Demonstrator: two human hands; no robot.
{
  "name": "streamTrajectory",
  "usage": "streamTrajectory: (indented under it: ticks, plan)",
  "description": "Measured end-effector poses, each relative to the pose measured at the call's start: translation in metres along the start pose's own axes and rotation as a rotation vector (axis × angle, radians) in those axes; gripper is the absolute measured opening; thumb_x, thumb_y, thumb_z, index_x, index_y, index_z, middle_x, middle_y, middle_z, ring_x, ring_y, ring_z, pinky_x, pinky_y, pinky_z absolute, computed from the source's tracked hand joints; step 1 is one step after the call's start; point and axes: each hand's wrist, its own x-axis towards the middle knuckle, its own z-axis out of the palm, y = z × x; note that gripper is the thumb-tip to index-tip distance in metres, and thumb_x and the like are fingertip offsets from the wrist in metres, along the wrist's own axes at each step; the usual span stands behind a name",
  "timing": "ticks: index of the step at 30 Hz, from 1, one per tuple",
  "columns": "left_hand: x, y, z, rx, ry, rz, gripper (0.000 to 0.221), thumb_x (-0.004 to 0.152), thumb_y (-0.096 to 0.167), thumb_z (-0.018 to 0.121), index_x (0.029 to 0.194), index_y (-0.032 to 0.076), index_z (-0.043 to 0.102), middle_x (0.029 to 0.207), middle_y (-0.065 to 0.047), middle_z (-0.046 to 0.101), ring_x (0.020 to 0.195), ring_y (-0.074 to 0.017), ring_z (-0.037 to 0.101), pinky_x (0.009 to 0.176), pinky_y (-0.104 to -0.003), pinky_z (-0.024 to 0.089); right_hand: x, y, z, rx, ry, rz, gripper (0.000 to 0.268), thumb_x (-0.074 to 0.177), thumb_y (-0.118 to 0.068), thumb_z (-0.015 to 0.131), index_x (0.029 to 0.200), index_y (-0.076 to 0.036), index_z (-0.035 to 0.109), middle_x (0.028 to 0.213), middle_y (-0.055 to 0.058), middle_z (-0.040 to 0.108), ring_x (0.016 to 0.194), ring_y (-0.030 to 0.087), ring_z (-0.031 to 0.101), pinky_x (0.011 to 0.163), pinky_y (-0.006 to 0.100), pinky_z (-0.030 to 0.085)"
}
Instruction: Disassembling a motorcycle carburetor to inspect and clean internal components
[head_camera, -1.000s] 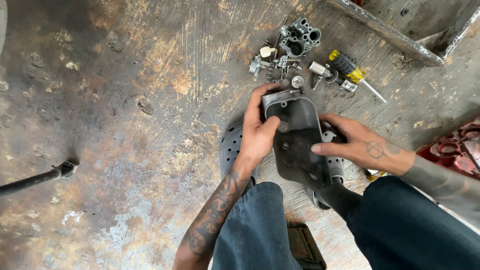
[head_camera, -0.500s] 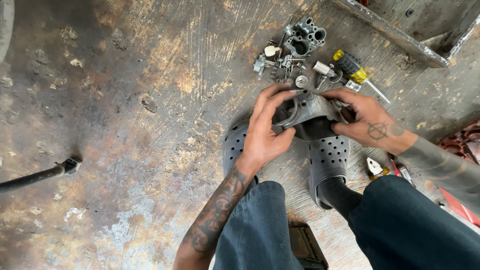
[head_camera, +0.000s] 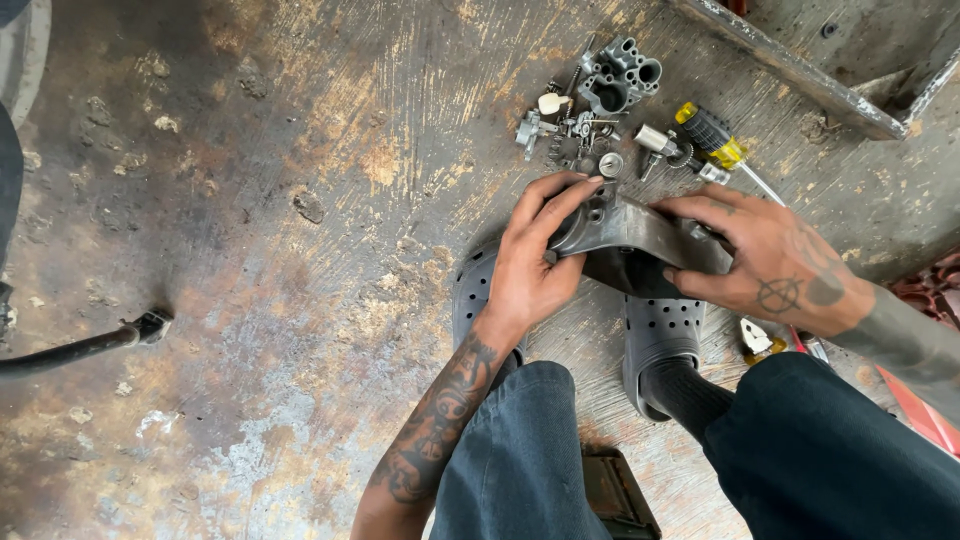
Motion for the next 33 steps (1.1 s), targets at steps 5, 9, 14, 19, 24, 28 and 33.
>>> streamTrajectory:
  ticks: [5, 9, 14, 19, 24, 28, 33]
  plan:
    - [-0.001, -0.005, 0.001, -0.011, -0.012, 0.006, 0.064, 0.079, -0.012, 0.054, 0.139, 0.010, 0.059, 0.144, -0.010, 0.054, 0.134, -0.0283, 0.058, 0.115, -0.038, 0.050, -0.004, 0.001, 0.000, -0.100, -0.044, 0.036, 0.076, 0.067, -0.036, 0.085, 0.136, -0.017, 0.061, 0.129, 0.009, 0.066, 0.085, 0.025, 0.072, 0.067, 0.037, 0.062]
    - [-0.004, -0.027, 0.009, -0.054, -0.009, -0.025, 0.060, 0.087, -0.014, 0.058, 0.140, 0.013, 0.057, 0.144, -0.009, 0.052, 0.134, -0.0281, 0.058, 0.119, -0.040, 0.052, -0.004, -0.009, -0.003, 0.000, -0.015, -0.004, 0.072, 0.071, -0.035, 0.084, 0.134, -0.011, 0.062, 0.123, 0.009, 0.070, 0.090, 0.026, 0.073, 0.073, 0.039, 0.059]
    - [-0.003, -0.037, 0.012, -0.079, 0.064, -0.293, 0.068, 0.077, -0.014, 0.048, 0.141, 0.009, 0.052, 0.134, -0.013, 0.056, 0.127, -0.0295, 0.057, 0.114, -0.045, 0.048, 0.010, 0.020, 0.028, 0.150, -0.108, 0.125, 0.066, 0.082, -0.038, 0.070, 0.139, -0.007, 0.056, 0.134, 0.017, 0.068, 0.107, 0.030, 0.073, 0.086, 0.044, 0.062]
    - [-0.011, -0.059, 0.019, -0.037, 0.116, -0.488, 0.072, 0.073, -0.007, 0.051, 0.143, 0.011, 0.052, 0.132, -0.016, 0.063, 0.122, -0.0291, 0.062, 0.107, -0.039, 0.049, 0.018, 0.075, 0.072, 0.121, -0.092, 0.044, 0.055, 0.089, -0.029, 0.064, 0.139, -0.006, 0.057, 0.131, 0.017, 0.069, 0.109, 0.031, 0.071, 0.095, 0.044, 0.059]
    - [-0.015, -0.085, 0.036, -0.096, -0.006, -0.670, 0.071, 0.083, 0.003, 0.057, 0.153, 0.009, 0.043, 0.142, -0.028, 0.047, 0.135, -0.0521, 0.047, 0.111, -0.066, 0.041, 0.025, 0.109, 0.089, -0.013, 0.045, -0.045, 0.039, 0.093, -0.023, 0.067, 0.130, -0.010, 0.068, 0.112, 0.017, 0.075, 0.097, 0.038, 0.074, 0.069, 0.052, 0.061]
    - [-0.009, -0.085, 0.038, -0.048, -0.045, -0.655, 0.068, 0.088, 0.006, 0.055, 0.154, 0.004, 0.038, 0.144, -0.030, 0.043, 0.135, -0.0553, 0.045, 0.108, -0.070, 0.042, 0.033, 0.119, 0.086, -0.146, 0.066, -0.060, 0.035, 0.095, -0.024, 0.066, 0.128, -0.012, 0.069, 0.112, 0.014, 0.077, 0.094, 0.033, 0.076, 0.066, 0.044, 0.063]
    - [-0.010, -0.086, 0.033, 0.149, -0.116, -0.599, 0.064, 0.092, 0.011, 0.056, 0.153, 0.000, 0.039, 0.141, -0.027, 0.046, 0.133, -0.0509, 0.048, 0.106, -0.067, 0.046, 0.044, 0.093, 0.065, -0.261, 0.041, -0.109, 0.034, 0.099, -0.020, 0.061, 0.130, -0.009, 0.069, 0.109, 0.020, 0.077, 0.091, 0.036, 0.077, 0.069, 0.045, 0.065]
